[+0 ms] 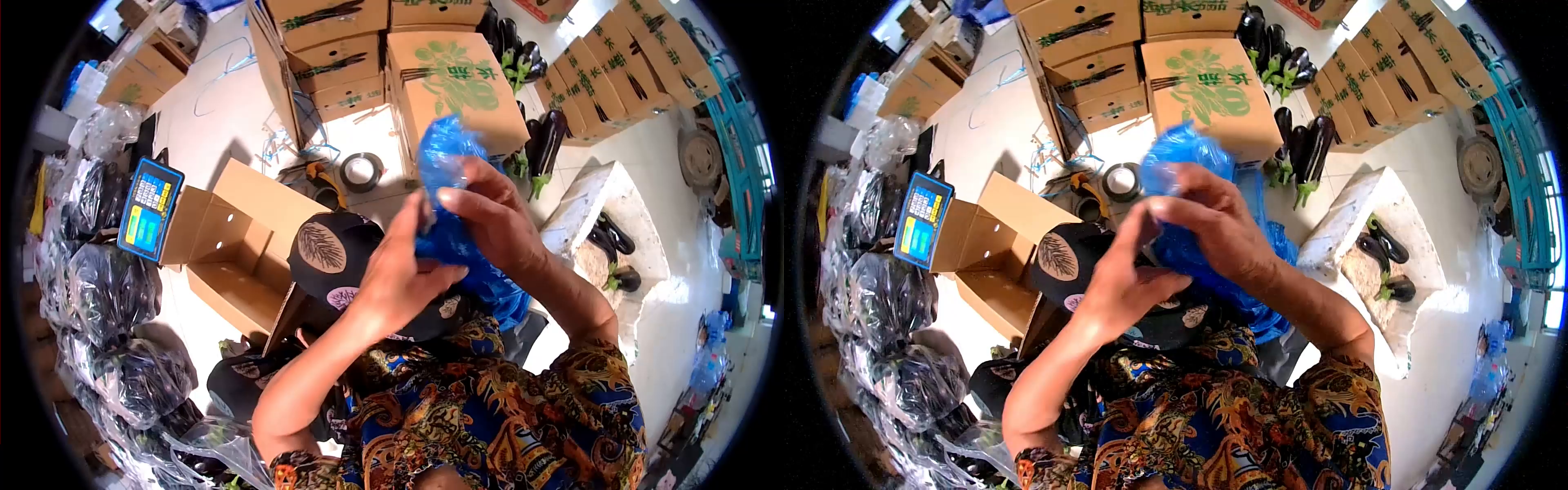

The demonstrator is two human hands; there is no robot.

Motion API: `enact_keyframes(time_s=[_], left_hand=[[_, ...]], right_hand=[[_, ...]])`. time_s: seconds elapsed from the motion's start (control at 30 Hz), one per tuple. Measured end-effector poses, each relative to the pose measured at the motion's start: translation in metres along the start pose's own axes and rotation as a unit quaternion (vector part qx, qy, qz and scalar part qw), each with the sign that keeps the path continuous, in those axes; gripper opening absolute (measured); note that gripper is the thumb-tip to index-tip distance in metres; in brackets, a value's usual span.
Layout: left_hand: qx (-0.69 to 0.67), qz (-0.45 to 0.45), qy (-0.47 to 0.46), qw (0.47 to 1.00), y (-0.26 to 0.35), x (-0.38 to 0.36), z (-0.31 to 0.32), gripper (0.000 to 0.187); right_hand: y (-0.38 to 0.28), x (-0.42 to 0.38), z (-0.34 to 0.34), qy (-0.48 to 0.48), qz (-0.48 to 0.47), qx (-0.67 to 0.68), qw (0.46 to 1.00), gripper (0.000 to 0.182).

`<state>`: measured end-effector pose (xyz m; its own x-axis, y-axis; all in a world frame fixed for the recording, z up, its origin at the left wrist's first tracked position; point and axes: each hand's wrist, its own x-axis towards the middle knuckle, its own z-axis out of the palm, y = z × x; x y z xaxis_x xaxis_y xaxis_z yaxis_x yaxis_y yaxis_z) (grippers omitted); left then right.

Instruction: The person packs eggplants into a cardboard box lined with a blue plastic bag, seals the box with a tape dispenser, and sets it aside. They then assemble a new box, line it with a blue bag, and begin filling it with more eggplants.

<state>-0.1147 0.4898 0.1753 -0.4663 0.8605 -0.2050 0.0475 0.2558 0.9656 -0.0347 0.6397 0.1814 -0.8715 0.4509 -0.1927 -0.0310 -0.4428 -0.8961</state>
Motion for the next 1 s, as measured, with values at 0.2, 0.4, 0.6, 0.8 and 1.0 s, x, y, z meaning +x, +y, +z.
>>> enact_keyframes(time_s=[0.2,0.4,0.6,0.8,1.0], left_hand=[[-0.214,-0.018,0.061,0.975,-0.011,0.004,0.000,0.025],[-0.360,-0.005,0.141,0.922,-0.007,0.003,-0.025,0.033],[-0.309,0.013,0.153,0.939,-0.004,0.005,-0.025,0.047],[-0.280,0.025,0.234,0.931,-0.003,0.013,-0.042,0.053],[-0.231,0.092,0.357,0.900,-0.003,-0.002,-0.112,0.045]], right_hand=[[-0.046,0.021,-0.007,-0.078,-0.385,-0.371,0.842,0.048],[0.013,0.033,-0.087,0.095,-0.065,-0.215,0.970,0.057],[0.080,-0.005,-0.131,-0.178,0.166,-0.022,0.970,0.078],[0.018,-0.059,-0.069,-0.338,0.164,-0.127,0.918,0.075],[0.045,-0.041,-0.123,-0.326,0.236,-0.595,0.696,0.044]])
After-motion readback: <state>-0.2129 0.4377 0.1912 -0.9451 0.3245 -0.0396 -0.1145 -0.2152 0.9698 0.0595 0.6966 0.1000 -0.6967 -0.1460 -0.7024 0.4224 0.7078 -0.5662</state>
